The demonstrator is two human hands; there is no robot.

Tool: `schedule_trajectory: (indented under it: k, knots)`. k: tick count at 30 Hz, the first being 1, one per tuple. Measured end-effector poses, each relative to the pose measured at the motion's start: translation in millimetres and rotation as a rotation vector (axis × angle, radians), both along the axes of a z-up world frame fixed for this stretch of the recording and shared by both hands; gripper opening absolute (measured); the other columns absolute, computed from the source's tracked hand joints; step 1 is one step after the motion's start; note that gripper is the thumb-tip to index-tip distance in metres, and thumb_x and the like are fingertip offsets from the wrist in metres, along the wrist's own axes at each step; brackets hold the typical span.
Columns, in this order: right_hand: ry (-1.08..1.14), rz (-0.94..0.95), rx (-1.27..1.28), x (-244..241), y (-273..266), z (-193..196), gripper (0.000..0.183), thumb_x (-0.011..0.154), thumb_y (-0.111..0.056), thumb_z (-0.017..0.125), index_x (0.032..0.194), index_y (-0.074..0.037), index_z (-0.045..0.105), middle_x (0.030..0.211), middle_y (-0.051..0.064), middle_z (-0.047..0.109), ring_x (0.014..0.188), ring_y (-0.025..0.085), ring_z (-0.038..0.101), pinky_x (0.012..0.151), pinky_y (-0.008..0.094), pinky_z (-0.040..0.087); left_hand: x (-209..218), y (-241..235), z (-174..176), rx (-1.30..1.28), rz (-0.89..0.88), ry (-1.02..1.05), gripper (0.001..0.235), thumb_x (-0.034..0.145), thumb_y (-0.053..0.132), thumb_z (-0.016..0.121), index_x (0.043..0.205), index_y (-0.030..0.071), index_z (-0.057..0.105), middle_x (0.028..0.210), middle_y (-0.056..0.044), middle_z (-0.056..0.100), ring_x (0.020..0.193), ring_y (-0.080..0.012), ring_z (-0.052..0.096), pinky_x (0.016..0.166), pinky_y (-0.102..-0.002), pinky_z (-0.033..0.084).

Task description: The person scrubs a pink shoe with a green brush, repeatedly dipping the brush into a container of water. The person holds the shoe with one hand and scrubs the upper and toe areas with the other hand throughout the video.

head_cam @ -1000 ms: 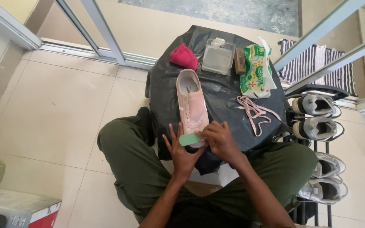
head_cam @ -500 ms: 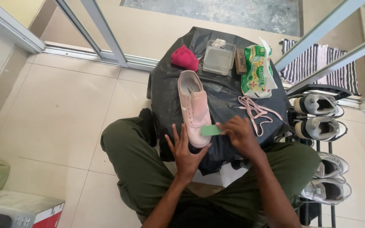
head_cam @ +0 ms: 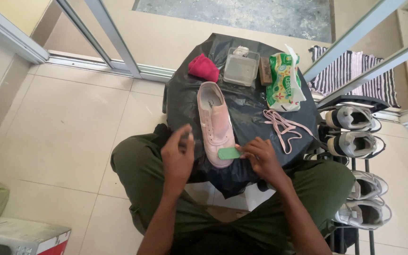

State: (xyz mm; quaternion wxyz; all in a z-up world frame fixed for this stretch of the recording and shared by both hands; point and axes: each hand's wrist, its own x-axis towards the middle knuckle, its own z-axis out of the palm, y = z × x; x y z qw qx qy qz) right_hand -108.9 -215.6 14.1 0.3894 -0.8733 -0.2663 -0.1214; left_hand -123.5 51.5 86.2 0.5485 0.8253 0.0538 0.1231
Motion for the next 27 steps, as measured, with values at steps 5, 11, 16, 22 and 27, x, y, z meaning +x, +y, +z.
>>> schedule_trajectory:
  k: [5, 11, 16, 22, 27]
  knots:
    - [-0.047, -0.032, -0.025, -6.0, 11.3, 5.5, 0.009, 0.084, -0.008, 0.079, 0.088, -0.016, 0.077, 0.081, 0.002, 0.072, 0.073, 0.026, 0.062, 0.07, 0.036, 0.036, 155.2, -4.6, -73.3, 0.447, 0.031, 0.097, 0.044, 0.087, 0.037, 0.072, 0.123, 0.011, 0.07, 0.101, -0.015, 0.074, 0.092, -0.0389, 0.074, 0.07, -0.058, 0.059]
    - [-0.065, -0.068, -0.005, -11.5, 13.2, 9.3, 0.007, 0.084, -0.008, 0.079, 0.087, -0.014, 0.077, 0.079, 0.004, 0.072, 0.073, 0.027, 0.062, 0.069, 0.037, 0.036, 201.3, -19.6, -84.3, 0.596, -0.051, 0.062, 0.014, 0.087, 0.015, 0.072, 0.085, 0.002, 0.075, 0.07, -0.018, 0.07, 0.069, -0.0438, 0.074, 0.051, -0.053, 0.057]
    - [-0.086, -0.047, -0.008, -20.4, 17.0, 26.0, 0.008, 0.086, -0.004, 0.077, 0.086, -0.013, 0.077, 0.077, 0.004, 0.07, 0.07, 0.027, 0.06, 0.069, 0.037, 0.035, 186.2, -28.3, -42.5, 0.395, -0.207, -0.067, 0.019, 0.09, 0.004, 0.064, 0.075, 0.001, 0.075, 0.063, -0.019, 0.068, 0.063, -0.0385, 0.073, 0.051, -0.039, 0.057]
    - [-0.106, -0.058, -0.045, -23.1, -6.6, 32.7, 0.007, 0.085, -0.013, 0.08, 0.089, -0.017, 0.076, 0.083, 0.001, 0.072, 0.075, 0.026, 0.062, 0.069, 0.036, 0.036, 211.7, -70.2, -43.0, 0.424, -0.337, -0.245, 0.015, 0.082, 0.005, 0.065, 0.079, 0.001, 0.078, 0.071, -0.025, 0.069, 0.071, -0.0477, 0.071, 0.058, -0.052, 0.059]
    - [-0.094, -0.085, -0.044, -19.5, -22.6, 27.6, 0.004, 0.087, -0.014, 0.078, 0.088, -0.016, 0.075, 0.087, 0.003, 0.073, 0.075, 0.028, 0.061, 0.068, 0.038, 0.035, 229.4, -107.4, -36.2, 0.47, -0.397, -0.069, 0.007, 0.079, -0.007, 0.068, 0.078, -0.005, 0.075, 0.074, -0.027, 0.069, 0.077, -0.0513, 0.072, 0.059, -0.055, 0.061]
